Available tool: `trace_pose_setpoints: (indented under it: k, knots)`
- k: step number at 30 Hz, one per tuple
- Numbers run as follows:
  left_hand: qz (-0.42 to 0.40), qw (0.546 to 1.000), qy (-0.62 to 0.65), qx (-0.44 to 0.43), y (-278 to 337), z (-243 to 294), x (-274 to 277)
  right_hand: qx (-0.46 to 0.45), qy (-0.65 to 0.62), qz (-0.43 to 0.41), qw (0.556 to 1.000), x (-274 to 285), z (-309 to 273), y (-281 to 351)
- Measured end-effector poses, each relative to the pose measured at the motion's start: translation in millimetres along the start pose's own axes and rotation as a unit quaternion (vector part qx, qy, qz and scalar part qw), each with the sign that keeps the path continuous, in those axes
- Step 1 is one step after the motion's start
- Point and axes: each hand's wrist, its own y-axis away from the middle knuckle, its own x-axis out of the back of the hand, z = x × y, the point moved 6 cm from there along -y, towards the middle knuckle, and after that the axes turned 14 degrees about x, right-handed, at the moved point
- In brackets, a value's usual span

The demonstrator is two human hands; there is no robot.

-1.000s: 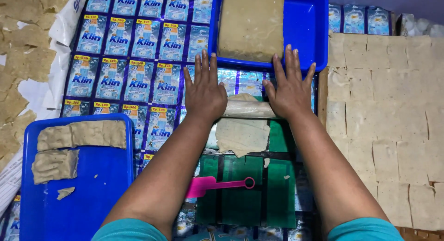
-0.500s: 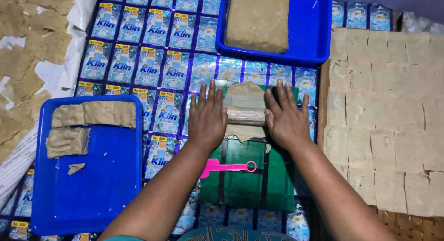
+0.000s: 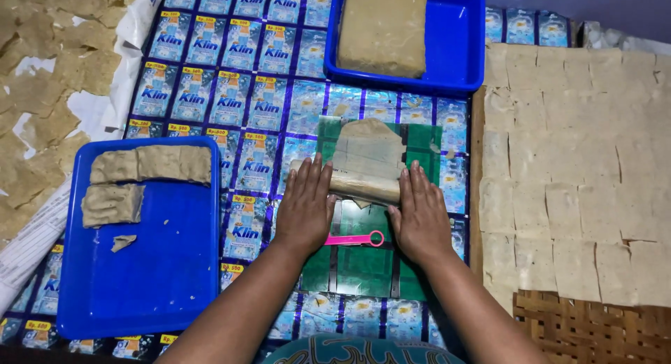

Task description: Cutting and preparing thin dough sheets and arranging them on a bamboo drying mat.

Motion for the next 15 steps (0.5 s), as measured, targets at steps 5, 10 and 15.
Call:
trace_pose_setpoints:
  k: [5, 10, 15]
  knots:
    - [0.052, 0.999, -0.008, -0.011, -40, 2, -4, -0.031, -0.012, -0.034, 0.999, -17, 37, -29]
    - [0.050, 0.999, 0.013, -0.004, -93, 9, 1, -0.076, -0.011, -0.073, 0.994, -14, 71, -76]
    - [-0.034, 0.998, -0.004, 0.049, -146, 12, 8, -0.098, -0.049, -0.064, 0.992, -23, 108, -122]
